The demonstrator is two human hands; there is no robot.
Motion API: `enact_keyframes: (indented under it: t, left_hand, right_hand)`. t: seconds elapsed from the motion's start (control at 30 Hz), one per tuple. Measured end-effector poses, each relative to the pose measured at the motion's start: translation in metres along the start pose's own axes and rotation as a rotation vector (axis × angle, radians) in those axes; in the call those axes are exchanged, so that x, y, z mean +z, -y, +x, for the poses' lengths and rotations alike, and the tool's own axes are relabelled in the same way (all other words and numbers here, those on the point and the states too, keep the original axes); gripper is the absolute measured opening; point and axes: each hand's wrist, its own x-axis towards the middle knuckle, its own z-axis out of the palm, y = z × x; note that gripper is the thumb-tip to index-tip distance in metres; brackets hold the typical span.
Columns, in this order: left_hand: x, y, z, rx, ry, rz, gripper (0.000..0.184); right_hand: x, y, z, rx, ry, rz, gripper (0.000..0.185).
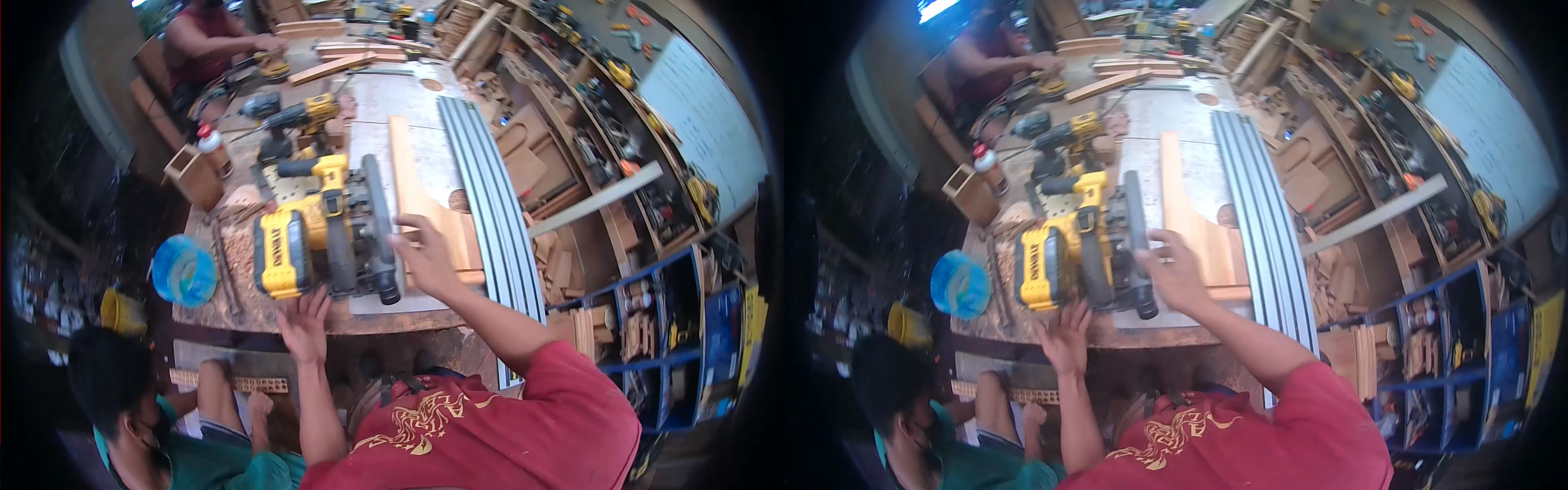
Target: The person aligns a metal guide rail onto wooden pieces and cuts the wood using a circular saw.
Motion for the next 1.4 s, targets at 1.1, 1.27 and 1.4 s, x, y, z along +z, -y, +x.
enact_keyframes:
  t: [1.1, 1.27, 1.4]
  left_hand:
    - [0.371, 0.125, -0.193, 0.089, 0.317, 0.113, 0.048]
    - [0.379, 0.12, -0.19, 0.059, 0.229, 0.083, 0.055]
    - [0.389, 0.116, -0.187, 0.095, 0.231, 0.158, 0.061]
  right_hand:
    - [-0.294, -0.121, -0.111, -0.323, 0.376, -0.346, 0.077]
    - [-0.251, -0.167, -0.018, -0.36, 0.391, -0.871, 0.113]
    - [-0.225, -0.18, 0.074, -0.232, 0.329, -0.958, 0.116]
